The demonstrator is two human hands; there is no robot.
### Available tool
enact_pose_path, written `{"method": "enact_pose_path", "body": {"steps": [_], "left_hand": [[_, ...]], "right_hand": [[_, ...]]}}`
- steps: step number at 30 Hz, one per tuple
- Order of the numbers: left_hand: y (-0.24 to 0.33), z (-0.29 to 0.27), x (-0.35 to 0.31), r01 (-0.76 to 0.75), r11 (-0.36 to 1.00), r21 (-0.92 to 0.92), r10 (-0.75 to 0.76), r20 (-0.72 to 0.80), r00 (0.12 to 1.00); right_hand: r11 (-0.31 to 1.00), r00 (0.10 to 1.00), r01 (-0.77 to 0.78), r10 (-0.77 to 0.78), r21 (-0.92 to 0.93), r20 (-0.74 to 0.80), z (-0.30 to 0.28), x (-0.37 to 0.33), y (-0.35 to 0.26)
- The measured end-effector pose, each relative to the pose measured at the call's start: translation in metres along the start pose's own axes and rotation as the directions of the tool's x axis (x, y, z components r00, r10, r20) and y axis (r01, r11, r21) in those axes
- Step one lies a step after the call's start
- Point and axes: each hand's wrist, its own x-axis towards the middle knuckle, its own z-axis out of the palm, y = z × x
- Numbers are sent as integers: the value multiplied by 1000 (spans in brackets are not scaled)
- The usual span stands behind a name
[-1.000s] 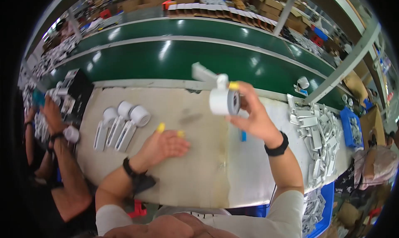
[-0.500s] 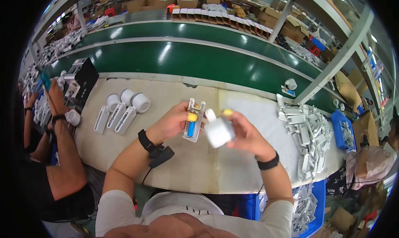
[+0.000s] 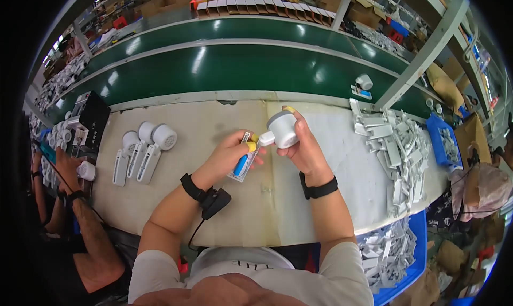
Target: The person assembles handheld fans by joining a fan head to a handle, inserting a battery, and snapping a cover onto the handle before placing the finished product on the table.
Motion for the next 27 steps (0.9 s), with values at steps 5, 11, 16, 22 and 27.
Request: {"method": "enact_pose_path", "body": {"steps": [5,11,16,22,27], "left_hand": [[-3,-8,2,33,999,-25,-33,13,999],[-3,2,-3,-3,1000,28,4,-37,999],[-5,-1,-6,-39,992,122,43,-34,999],[-3,1,-11,-178,797,577,205,18,979],[-12,11,-8,-278,592,756,274,136,952]], "right_hand": [[984,997,61,-68,-170,-34,15,-3,2],[956,991,132,-137,-261,-3,17,-8,3],[902,979,194,-157,-385,127,15,-12,3],[746,967,251,-216,-617,132,24,-18,-8],[701,990,137,-80,-700,113,22,-25,-14]]}}
